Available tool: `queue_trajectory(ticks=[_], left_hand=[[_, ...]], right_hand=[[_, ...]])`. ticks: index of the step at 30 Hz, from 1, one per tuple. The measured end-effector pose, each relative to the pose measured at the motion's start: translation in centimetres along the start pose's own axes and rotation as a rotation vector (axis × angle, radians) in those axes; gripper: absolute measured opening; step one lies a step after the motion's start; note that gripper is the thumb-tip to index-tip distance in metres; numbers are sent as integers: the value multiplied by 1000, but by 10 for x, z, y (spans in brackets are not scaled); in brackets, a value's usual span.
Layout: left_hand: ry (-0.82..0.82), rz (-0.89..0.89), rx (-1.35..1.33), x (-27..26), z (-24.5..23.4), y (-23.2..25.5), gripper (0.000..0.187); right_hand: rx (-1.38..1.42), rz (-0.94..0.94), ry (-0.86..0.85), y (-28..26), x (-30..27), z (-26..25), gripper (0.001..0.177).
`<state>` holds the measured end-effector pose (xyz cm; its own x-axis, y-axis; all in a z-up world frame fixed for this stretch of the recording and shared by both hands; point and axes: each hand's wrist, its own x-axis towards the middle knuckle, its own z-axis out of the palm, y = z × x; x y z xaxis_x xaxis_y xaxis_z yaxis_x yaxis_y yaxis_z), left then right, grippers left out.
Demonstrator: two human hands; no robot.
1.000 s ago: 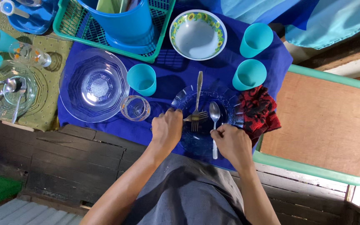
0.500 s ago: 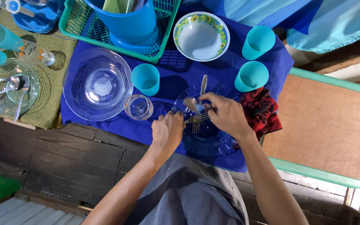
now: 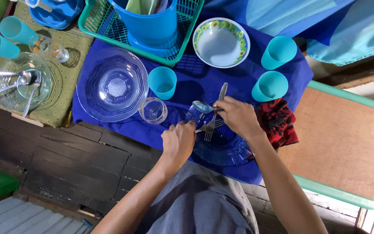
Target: The person wipes a glass plate with a red cloth, arranges forks and spoons onto plates, moves teal cups into position, and places a bowl on the table. They then gather dishes and place them into a green basket.
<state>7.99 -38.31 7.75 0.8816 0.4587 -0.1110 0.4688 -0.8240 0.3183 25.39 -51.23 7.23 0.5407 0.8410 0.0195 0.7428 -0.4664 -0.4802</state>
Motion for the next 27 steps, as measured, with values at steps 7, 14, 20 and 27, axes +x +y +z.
queue_trajectory(ticks=[7, 14, 20, 27], left_hand=[[-61, -36, 11, 1, -1, 4, 14], [-32, -51, 9, -2, 0, 2, 14], [-84, -175, -261, -8, -2, 1, 15], [-84, -205, -373, -11, -9, -2, 16]], right_hand=[[18, 58, 15, -2, -8, -11, 13], [-15, 355, 379, -17, -39, -24, 12], [29, 539, 387, -30, -68, -21, 12], [77, 698, 309, -35, -87, -6, 14]])
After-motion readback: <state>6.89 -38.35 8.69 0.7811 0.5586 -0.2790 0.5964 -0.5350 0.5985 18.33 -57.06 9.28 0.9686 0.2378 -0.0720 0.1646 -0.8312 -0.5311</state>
